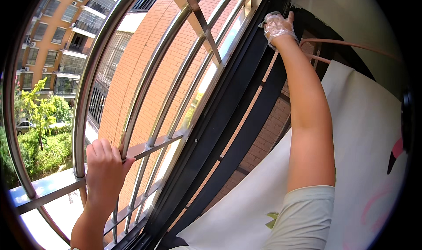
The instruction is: The person cleans a balcony area by first moving a red stool and a blue bag to clear space. They then sit on the floor to wash a rag in a bucket of water. Finally, they stand and wipe the metal balcony railing and window frame with the wet rag.
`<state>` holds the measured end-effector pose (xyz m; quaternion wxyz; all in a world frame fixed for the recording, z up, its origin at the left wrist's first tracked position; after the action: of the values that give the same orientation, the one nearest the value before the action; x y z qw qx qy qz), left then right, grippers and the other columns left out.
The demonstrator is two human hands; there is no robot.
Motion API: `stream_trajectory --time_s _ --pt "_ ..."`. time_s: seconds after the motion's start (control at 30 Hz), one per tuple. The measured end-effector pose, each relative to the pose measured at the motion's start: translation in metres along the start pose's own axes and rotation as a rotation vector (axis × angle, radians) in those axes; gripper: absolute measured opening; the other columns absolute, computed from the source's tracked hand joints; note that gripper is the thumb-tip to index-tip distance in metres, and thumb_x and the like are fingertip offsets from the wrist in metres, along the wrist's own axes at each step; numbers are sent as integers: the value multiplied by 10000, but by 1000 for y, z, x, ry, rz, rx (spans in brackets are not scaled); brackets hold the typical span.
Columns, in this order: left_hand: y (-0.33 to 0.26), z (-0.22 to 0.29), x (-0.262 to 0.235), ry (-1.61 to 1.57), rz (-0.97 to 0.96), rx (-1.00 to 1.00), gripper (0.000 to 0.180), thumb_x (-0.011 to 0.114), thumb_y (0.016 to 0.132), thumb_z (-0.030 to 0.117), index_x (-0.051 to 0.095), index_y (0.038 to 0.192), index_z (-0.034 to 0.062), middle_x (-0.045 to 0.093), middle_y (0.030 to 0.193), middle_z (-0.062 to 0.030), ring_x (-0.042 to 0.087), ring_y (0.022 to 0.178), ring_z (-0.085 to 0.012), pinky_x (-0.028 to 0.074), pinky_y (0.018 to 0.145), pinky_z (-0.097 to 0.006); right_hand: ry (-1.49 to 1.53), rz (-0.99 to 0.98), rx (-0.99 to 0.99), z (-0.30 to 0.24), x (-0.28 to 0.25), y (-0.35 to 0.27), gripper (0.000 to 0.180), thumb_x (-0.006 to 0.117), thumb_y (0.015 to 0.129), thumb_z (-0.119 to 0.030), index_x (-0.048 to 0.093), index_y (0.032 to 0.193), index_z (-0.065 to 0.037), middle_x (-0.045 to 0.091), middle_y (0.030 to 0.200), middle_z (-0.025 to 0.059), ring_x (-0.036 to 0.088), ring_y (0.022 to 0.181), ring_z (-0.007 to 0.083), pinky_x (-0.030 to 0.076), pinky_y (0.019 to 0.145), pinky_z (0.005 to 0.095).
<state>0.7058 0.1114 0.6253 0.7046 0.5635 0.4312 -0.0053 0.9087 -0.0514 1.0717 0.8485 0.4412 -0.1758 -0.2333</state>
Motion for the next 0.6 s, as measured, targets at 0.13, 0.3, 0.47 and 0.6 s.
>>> stream_trajectory --time_s 0.13,0.3,0.47,0.6 --pt "1 5 1 87 75 72 463 536 794 521 531 660 77 381 692 -36 396 710 -192 327 674 -313 -105 105 86 7 -11 7 304 494 849 -243 594 1127 -172 532 1223 30 432 1193 204 158 1051 547" --pt "-1 0 0 67 58 39 430 582 772 474 523 673 60 400 712 -54 413 740 -204 352 713 -323 92 232 -289 -31 -50 -67 206 506 845 -170 675 930 -90 616 1050 74 536 1072 230 221 1057 480" --pt "-2 -1 -1 57 66 40 430 576 776 475 546 676 58 425 725 -56 426 757 -202 356 714 -319 232 210 -540 -111 -51 -176 211 538 815 -203 652 861 -32 624 859 101 593 864 207 323 963 397" --pt "1 1 4 35 18 39 431 569 783 475 556 681 56 440 734 -59 437 767 -203 360 719 -323 717 196 -645 -136 -69 -230 199 567 790 -249 592 701 -72 566 647 84 577 682 237 416 762 370"
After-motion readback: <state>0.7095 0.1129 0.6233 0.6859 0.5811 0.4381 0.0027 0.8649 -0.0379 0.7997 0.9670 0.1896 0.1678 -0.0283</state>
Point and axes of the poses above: each hand's wrist, its own y-axis towards the middle knuckle, its own x-axis out of the palm, z = x × y, the point moved 4 cm from there along y, towards the middle knuckle
